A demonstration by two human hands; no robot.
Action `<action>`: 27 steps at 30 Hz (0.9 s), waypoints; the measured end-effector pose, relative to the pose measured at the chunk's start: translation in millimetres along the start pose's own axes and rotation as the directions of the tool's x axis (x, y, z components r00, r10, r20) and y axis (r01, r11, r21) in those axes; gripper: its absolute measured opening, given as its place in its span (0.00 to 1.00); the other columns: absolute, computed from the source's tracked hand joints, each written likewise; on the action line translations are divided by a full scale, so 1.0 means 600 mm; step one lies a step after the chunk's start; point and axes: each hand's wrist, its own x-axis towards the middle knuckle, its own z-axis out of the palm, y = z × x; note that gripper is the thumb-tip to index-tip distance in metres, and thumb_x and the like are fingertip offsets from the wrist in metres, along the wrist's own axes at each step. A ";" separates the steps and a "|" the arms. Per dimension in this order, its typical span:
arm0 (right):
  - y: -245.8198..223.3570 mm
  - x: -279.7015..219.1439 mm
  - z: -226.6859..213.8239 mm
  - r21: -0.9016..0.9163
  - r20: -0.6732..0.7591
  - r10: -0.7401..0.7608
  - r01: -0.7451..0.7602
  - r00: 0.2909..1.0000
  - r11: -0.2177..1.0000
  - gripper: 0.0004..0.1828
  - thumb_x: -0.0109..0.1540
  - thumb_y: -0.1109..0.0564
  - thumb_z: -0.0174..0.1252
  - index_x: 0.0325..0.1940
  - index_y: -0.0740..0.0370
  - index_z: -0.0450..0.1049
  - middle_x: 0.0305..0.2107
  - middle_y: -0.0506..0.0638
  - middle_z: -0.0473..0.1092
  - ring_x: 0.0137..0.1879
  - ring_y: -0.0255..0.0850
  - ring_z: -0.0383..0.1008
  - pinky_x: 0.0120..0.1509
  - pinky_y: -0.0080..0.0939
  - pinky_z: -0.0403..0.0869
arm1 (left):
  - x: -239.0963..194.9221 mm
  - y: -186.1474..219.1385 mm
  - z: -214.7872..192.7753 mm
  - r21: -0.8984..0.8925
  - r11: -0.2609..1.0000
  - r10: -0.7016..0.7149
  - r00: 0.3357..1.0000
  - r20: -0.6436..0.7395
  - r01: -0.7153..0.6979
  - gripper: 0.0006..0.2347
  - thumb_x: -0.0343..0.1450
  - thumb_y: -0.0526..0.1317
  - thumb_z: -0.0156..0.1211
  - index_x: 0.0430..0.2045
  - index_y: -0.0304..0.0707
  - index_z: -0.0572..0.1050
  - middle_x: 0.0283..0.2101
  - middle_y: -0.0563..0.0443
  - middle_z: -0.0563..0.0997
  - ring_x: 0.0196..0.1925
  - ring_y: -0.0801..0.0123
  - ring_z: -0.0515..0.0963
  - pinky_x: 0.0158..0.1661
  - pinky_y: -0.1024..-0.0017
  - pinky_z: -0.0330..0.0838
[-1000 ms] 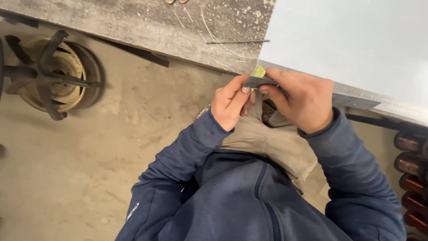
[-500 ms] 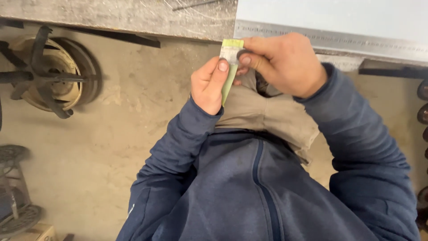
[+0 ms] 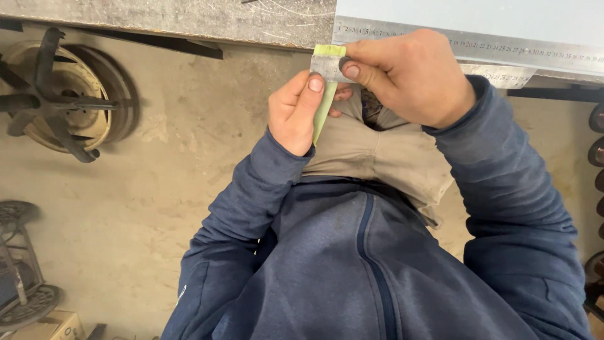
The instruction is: Measuring and marking specific dimensions on a large grey sheet using a metal ruler and a marking scribe.
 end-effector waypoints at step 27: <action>0.015 0.016 0.007 -0.004 -0.016 -0.033 0.033 0.999 0.999 0.12 0.71 0.55 0.63 0.58 0.57 0.80 0.32 0.54 0.75 0.32 0.51 0.73 0.36 0.44 0.70 | 0.009 -0.007 -0.004 0.074 0.997 0.003 1.000 -0.030 -0.001 0.16 0.82 0.44 0.48 0.54 0.28 0.75 0.47 0.45 0.85 0.51 0.67 0.85 0.44 0.73 0.81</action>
